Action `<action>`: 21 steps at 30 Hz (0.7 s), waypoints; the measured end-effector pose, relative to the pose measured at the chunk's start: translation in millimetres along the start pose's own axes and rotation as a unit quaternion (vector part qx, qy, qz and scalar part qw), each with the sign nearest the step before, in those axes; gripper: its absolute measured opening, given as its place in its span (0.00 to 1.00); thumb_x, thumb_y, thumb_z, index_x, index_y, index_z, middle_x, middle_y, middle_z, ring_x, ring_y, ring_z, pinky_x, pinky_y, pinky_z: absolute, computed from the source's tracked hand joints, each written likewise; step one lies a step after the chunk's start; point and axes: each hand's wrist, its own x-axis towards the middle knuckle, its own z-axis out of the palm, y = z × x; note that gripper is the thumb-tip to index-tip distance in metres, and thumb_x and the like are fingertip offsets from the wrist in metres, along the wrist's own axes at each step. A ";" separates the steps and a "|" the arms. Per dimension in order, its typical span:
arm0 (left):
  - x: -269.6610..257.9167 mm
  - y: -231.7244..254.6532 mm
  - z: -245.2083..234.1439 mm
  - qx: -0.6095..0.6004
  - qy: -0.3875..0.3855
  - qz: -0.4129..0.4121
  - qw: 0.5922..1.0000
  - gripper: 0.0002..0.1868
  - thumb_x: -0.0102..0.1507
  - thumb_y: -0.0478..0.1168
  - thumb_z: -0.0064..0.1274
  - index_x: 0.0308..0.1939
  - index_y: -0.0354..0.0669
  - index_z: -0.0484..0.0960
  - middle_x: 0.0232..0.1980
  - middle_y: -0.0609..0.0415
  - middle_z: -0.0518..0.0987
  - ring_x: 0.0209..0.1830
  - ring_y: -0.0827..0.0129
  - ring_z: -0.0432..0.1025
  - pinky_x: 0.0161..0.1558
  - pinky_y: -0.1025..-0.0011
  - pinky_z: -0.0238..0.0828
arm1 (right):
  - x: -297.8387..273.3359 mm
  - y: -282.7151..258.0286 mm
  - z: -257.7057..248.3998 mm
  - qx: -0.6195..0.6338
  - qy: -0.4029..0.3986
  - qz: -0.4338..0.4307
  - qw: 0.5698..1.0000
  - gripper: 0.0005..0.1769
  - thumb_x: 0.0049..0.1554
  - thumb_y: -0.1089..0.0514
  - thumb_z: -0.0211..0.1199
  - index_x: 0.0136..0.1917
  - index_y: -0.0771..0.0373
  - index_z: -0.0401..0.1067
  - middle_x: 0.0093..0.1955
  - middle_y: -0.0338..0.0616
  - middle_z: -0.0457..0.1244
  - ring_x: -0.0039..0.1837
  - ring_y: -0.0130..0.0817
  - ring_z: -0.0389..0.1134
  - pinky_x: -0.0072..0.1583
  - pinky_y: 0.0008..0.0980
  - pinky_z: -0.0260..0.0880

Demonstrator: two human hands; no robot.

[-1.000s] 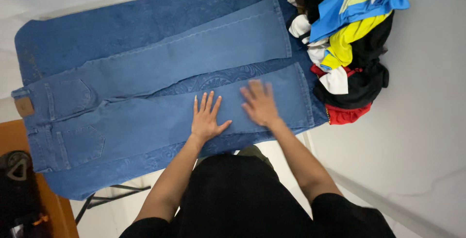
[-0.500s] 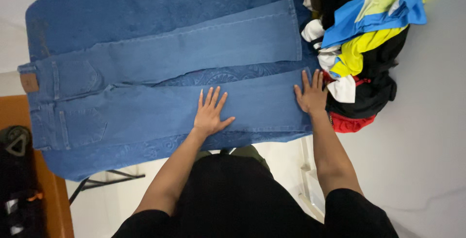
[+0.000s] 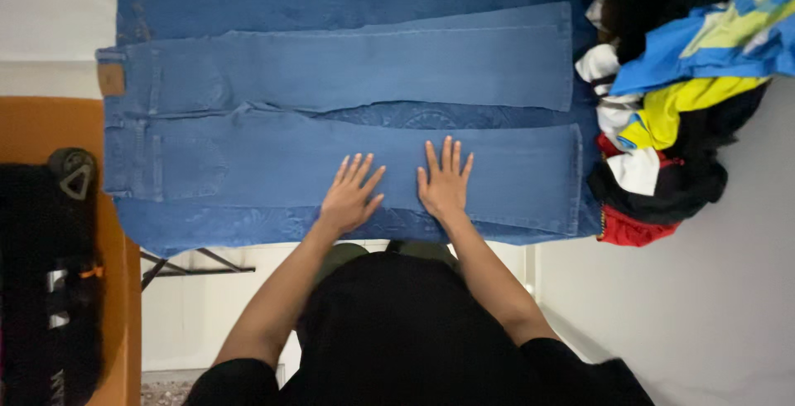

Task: The person smooths out a pair of jeans on a surface, folds them into a rectangle, and places them into an open suitcase.

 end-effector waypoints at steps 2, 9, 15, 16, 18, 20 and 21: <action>-14.5 -25.9 -18.3 0.040 -0.015 -0.009 0.999 0.34 0.68 0.58 0.42 0.76 0.49 0.61 0.79 0.38 0.54 0.80 0.43 0.47 0.76 0.46 0.35 | 0.0 -0.3 -0.2 0.009 0.006 0.000 1.000 0.35 0.65 0.41 0.47 0.82 0.53 0.53 0.85 0.62 0.41 0.85 0.59 0.37 0.78 0.66 0.26; -108.1 -131.8 -76.1 0.131 -0.097 -0.102 0.981 0.38 0.68 0.64 0.34 0.79 0.55 0.54 0.83 0.44 0.47 0.83 0.51 0.40 0.78 0.49 0.28 | -2.2 -5.1 -0.6 -0.005 0.010 -0.001 1.000 0.36 0.65 0.41 0.48 0.81 0.54 0.55 0.84 0.64 0.42 0.85 0.61 0.38 0.78 0.67 0.27; -191.0 -224.0 -90.9 0.161 -0.027 -0.111 0.980 0.37 0.69 0.68 0.24 0.78 0.60 0.51 0.82 0.45 0.45 0.82 0.55 0.37 0.77 0.47 0.25 | -4.5 -4.4 1.8 0.005 0.021 -0.010 1.000 0.35 0.66 0.42 0.47 0.82 0.56 0.55 0.84 0.64 0.42 0.85 0.62 0.39 0.79 0.67 0.28; -209.3 -239.3 -99.2 0.160 -0.026 -0.114 0.980 0.37 0.69 0.68 0.24 0.78 0.60 0.51 0.82 0.45 0.45 0.82 0.55 0.37 0.77 0.47 0.25 | -4.6 -3.5 1.8 0.004 0.019 -0.013 1.000 0.35 0.66 0.42 0.47 0.82 0.56 0.55 0.84 0.64 0.42 0.85 0.62 0.39 0.79 0.67 0.28; -240.5 -262.1 -119.5 0.231 -0.109 -0.251 0.934 0.42 0.67 0.71 0.18 0.80 0.56 0.44 0.83 0.49 0.42 0.82 0.61 0.34 0.76 0.44 0.20 | -2.2 -3.7 2.2 0.004 0.014 -0.013 1.000 0.36 0.66 0.42 0.46 0.82 0.57 0.54 0.85 0.64 0.42 0.85 0.63 0.38 0.79 0.67 0.28; -256.0 -264.5 -130.3 0.269 -0.106 -0.253 0.923 0.42 0.68 0.70 0.20 0.81 0.54 0.49 0.83 0.49 0.46 0.83 0.59 0.37 0.77 0.44 0.22 | -2.0 -7.4 -1.4 0.000 0.023 -0.019 1.000 0.35 0.65 0.44 0.49 0.82 0.58 0.56 0.84 0.65 0.42 0.85 0.63 0.39 0.78 0.67 0.29; -255.9 -264.9 -135.3 0.305 -0.099 -0.246 0.915 0.42 0.69 0.69 0.23 0.81 0.52 0.54 0.83 0.50 0.49 0.83 0.57 0.39 0.78 0.43 0.25 | 1.4 -13.1 -3.2 -0.010 0.038 -0.018 0.999 0.35 0.65 0.46 0.51 0.81 0.60 0.57 0.84 0.65 0.43 0.84 0.64 0.40 0.77 0.68 0.29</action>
